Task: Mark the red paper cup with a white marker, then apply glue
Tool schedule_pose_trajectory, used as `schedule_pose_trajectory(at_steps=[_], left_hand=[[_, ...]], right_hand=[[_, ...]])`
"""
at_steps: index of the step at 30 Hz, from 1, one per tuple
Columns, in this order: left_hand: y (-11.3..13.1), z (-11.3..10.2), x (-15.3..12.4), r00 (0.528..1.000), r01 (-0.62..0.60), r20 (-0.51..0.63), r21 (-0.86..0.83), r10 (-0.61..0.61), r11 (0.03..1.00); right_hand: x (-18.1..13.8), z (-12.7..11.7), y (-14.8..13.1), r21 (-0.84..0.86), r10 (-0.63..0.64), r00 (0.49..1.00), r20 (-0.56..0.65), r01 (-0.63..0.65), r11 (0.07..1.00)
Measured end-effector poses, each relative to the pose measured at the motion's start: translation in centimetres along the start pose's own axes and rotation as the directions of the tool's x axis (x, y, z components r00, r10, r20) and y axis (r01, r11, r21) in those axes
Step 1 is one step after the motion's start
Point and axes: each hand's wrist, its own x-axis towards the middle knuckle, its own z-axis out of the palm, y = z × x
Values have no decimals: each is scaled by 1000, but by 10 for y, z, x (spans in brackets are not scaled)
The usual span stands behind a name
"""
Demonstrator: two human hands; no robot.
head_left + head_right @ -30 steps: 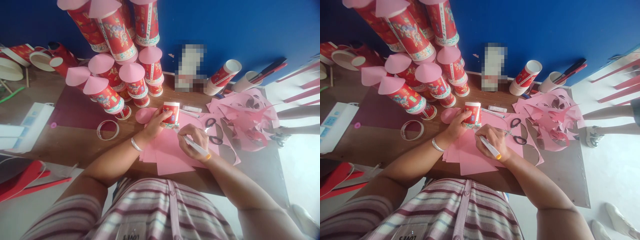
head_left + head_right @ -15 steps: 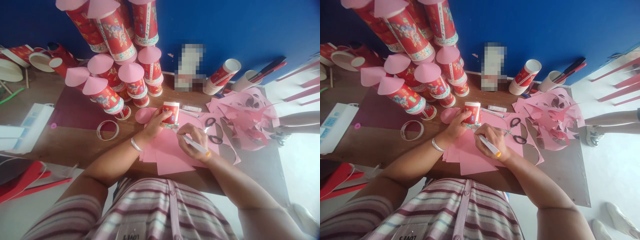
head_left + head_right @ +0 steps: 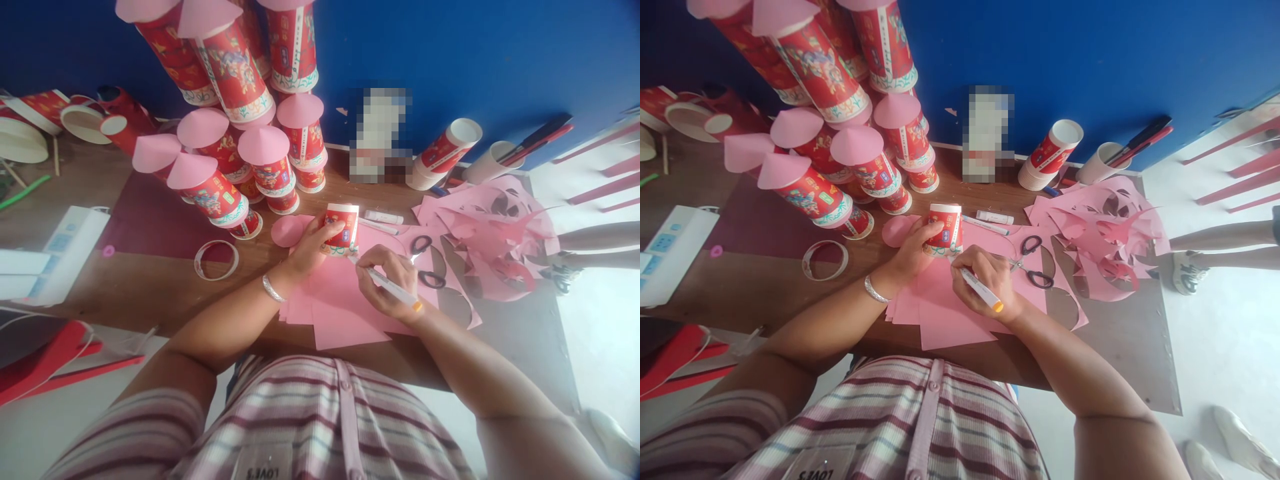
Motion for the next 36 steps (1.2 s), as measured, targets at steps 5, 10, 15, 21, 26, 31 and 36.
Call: schedule_pose_trajectory(at_steps=[5, 10, 15, 21, 26, 31, 36], left_hand=[[0, 0, 0, 1000, -16, -3, 2, 16, 1000], [1, 1, 0, 1000, 6, 2, -21, -6, 1000], [0, 0, 1, 1000, -13, -2, 5, 13, 1000], [1, 0, 0, 1000, -22, 17, 27, 22, 999], [2, 0, 0, 1000, 1, 12, 37, -1, 999], [5, 2, -2, 1000, 8, 6, 60, -8, 998], [7, 2, -3, 1000, 8, -12, 71, -7, 997]], right_hand=[[0, 0, 0, -17, 1, 1000, -10, -1, 1000], [0, 0, 2, -36, -10, 1000, -13, 10, 999], [0, 0, 2, -41, -8, 1000, -15, 7, 999], [0, 0, 4, -12, -19, 1000, -8, 19, 1000], [0, -1, 5, 10, -24, 1000, -1, 24, 1000], [1, -1, 4, 6, -21, 1000, 5, 21, 1000], [0, 0, 5, 7, -22, 1000, -8, 22, 1000]])
